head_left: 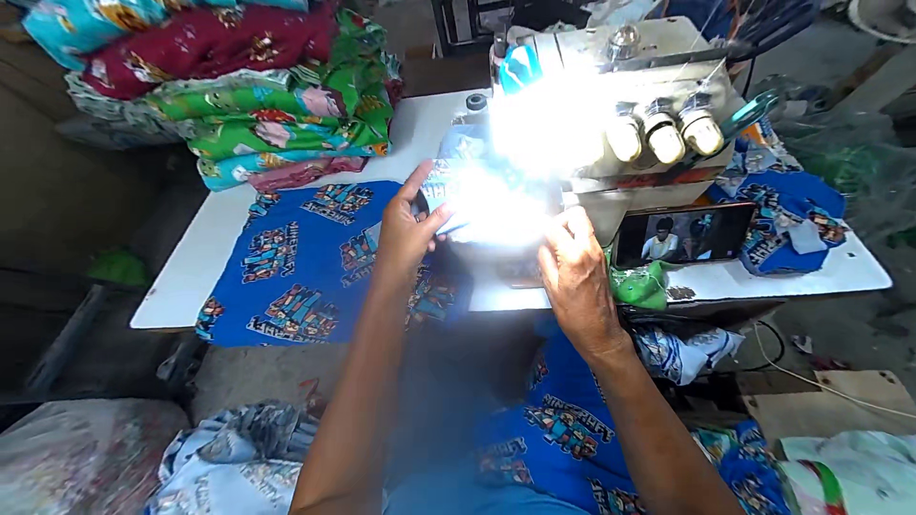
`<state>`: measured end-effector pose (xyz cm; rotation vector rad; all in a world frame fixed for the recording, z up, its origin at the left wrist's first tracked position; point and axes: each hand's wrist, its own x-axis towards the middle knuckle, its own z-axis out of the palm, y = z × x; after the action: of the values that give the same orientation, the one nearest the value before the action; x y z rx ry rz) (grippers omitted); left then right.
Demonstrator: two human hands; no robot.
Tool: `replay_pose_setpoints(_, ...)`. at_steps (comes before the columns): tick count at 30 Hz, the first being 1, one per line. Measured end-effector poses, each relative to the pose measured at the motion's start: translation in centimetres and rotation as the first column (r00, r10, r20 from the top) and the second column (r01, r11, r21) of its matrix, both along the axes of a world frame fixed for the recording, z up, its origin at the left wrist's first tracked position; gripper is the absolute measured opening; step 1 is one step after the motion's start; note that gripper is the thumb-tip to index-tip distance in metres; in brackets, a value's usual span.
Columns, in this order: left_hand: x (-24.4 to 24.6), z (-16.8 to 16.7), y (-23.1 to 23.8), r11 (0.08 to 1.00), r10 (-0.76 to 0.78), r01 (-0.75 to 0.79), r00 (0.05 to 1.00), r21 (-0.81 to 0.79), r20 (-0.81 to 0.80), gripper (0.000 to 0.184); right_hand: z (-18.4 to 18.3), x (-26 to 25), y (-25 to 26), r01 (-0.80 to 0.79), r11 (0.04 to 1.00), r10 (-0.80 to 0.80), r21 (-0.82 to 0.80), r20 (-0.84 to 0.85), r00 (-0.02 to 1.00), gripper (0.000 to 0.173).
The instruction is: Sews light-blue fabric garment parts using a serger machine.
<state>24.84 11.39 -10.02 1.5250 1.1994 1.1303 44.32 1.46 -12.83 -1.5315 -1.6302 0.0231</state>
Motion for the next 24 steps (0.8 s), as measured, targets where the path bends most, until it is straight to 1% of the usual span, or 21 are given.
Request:
replay_pose_setpoints(3,0.2,-0.6,1.4,0.998,0.062,-0.062,0.997,-0.001,0.048,0.067,-0.9,-0.1,-0.3,-0.001,1.000,0.001,-0.019,0.008,1.000,0.041)
replay_pose_setpoints(6,0.2,-1.0,0.9,0.992,0.126,-0.126,0.992,0.009,0.015,0.068,-2.1,-0.3,-0.8,-0.023,0.999,0.023,-0.027,0.010,1.000,0.038)
replay_pose_setpoints(8,-0.2,-1.1,-0.2,0.986,0.166,-0.167,0.983,0.005,-0.073,0.069,-2.5,-0.4,-1.1,-0.047,0.998,0.047,-0.034,-0.003,0.999,0.039)
replay_pose_setpoints(10,-1.0,-1.6,-1.6,0.982,0.188,-0.189,0.968,0.010,-0.167,0.066,-2.7,-0.5,-1.4,-0.071,0.997,0.070,-0.031,-0.028,0.997,0.041)
replay_pose_setpoints(13,-2.1,-2.1,-5.3,0.985,0.171,-0.159,0.932,0.064,-0.320,0.058,-2.9,-0.8,-1.7,-0.138,0.989,0.132,-0.058,-0.087,0.987,0.045)
replay_pose_setpoints(14,-2.3,-2.3,-6.5,0.983,0.181,-0.159,0.912,0.089,-0.367,0.055,-2.9,-1.0,-1.8,-0.170,0.983,0.161,-0.063,-0.121,0.979,0.045)
replay_pose_setpoints(16,-2.6,-2.9,-7.9,0.977,0.204,-0.156,0.875,0.144,-0.439,0.040,-2.8,-1.4,-1.9,-0.240,0.968,0.223,-0.068,-0.195,0.955,0.048)
replay_pose_setpoints(18,-2.6,-3.9,-9.3,0.978,0.185,-0.112,0.859,0.177,-0.478,0.021,-2.4,-1.8,-1.9,-0.337,0.939,0.303,-0.066,-0.302,0.904,0.053)
replay_pose_setpoints(19,-2.5,-4.4,-10.1,0.980,0.146,-0.058,0.858,0.190,-0.493,0.017,-2.3,-1.9,-1.8,-0.397,0.916,0.349,-0.058,-0.371,0.861,0.056)
replay_pose_setpoints(21,-1.9,-5.1,-11.7,0.966,0.037,0.110,0.837,0.235,-0.546,0.018,-2.1,-1.9,-1.8,-0.495,0.868,0.401,-0.045,-0.525,0.750,0.057)
replay_pose_setpoints(22,-1.2,-5.3,-12.3,0.943,0.000,0.192,0.818,0.273,-0.575,0.018,-2.0,-1.8,-1.8,-0.510,0.860,0.386,-0.037,-0.606,0.695,0.051)
replay_pose_setpoints(23,-0.4,-5.3,-12.9,0.916,-0.014,0.251,0.802,0.314,-0.598,0.017,-2.1,-1.7,-1.7,-0.471,0.882,0.338,-0.010,-0.682,0.649,0.043)
replay_pose_setpoints(24,0.5,-5.3,-13.1,0.891,-0.006,0.283,0.790,0.356,-0.613,0.016,-2.3,-1.5,-1.4,-0.392,0.920,0.273,0.020,-0.749,0.604,0.036)
